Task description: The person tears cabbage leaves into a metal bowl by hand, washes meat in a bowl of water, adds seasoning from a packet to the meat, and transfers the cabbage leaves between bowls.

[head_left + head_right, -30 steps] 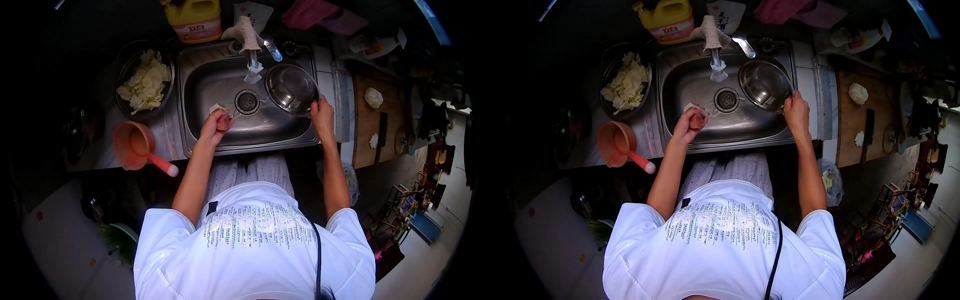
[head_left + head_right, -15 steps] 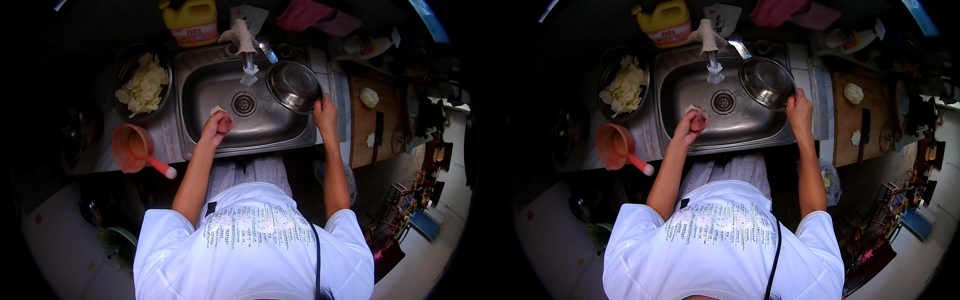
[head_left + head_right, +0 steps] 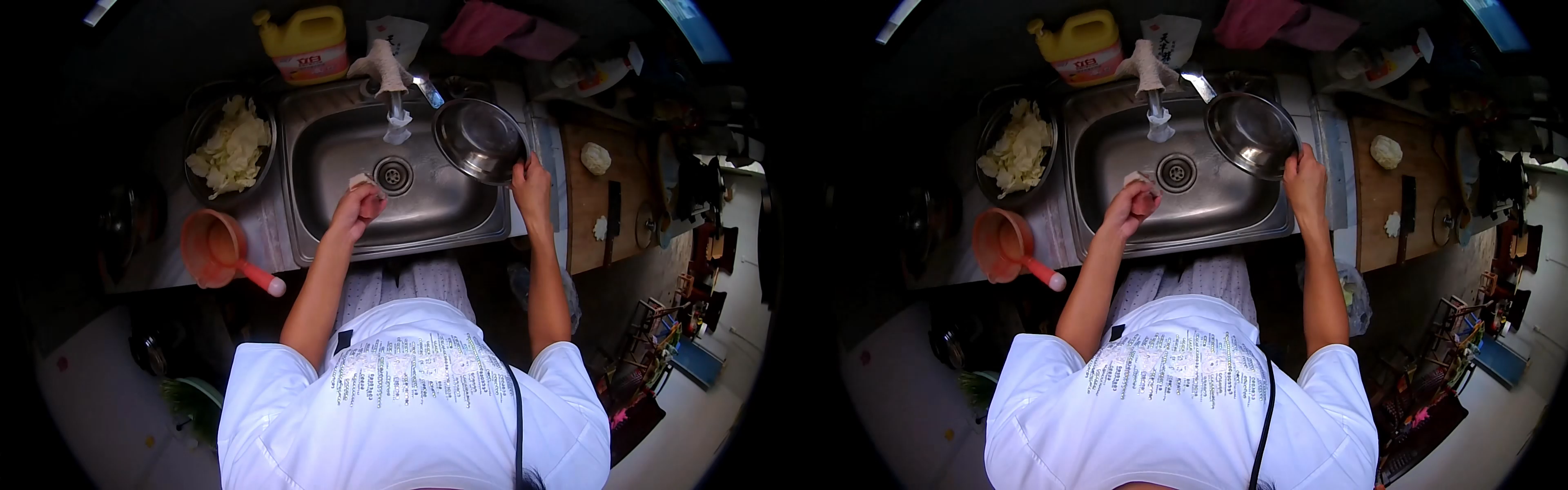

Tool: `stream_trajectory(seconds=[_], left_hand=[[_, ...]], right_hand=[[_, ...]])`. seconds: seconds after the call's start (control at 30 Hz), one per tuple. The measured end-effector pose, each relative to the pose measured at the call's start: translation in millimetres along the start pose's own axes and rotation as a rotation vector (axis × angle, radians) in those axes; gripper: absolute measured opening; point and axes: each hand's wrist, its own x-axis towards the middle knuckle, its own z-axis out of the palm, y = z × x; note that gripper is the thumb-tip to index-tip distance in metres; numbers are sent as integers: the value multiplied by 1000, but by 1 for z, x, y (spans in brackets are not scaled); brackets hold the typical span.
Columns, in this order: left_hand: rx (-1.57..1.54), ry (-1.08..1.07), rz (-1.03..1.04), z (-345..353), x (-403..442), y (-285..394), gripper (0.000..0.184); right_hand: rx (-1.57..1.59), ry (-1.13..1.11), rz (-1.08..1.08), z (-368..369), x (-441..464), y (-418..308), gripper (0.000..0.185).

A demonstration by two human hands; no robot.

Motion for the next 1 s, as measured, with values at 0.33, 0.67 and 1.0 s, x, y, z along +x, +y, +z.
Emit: stream_trajectory(seconds=[0.33, 0.67, 1.0], left_hand=[[113, -88, 50, 23, 9, -5, 22], [368, -164, 164, 84, 4, -8, 40], [88, -284, 411, 179, 72, -17, 46]], right_hand=[[-26, 21, -23, -2, 2, 2, 17], [405, -330, 559, 82, -9, 85, 26], [658, -795, 828, 140, -39, 35, 23]])
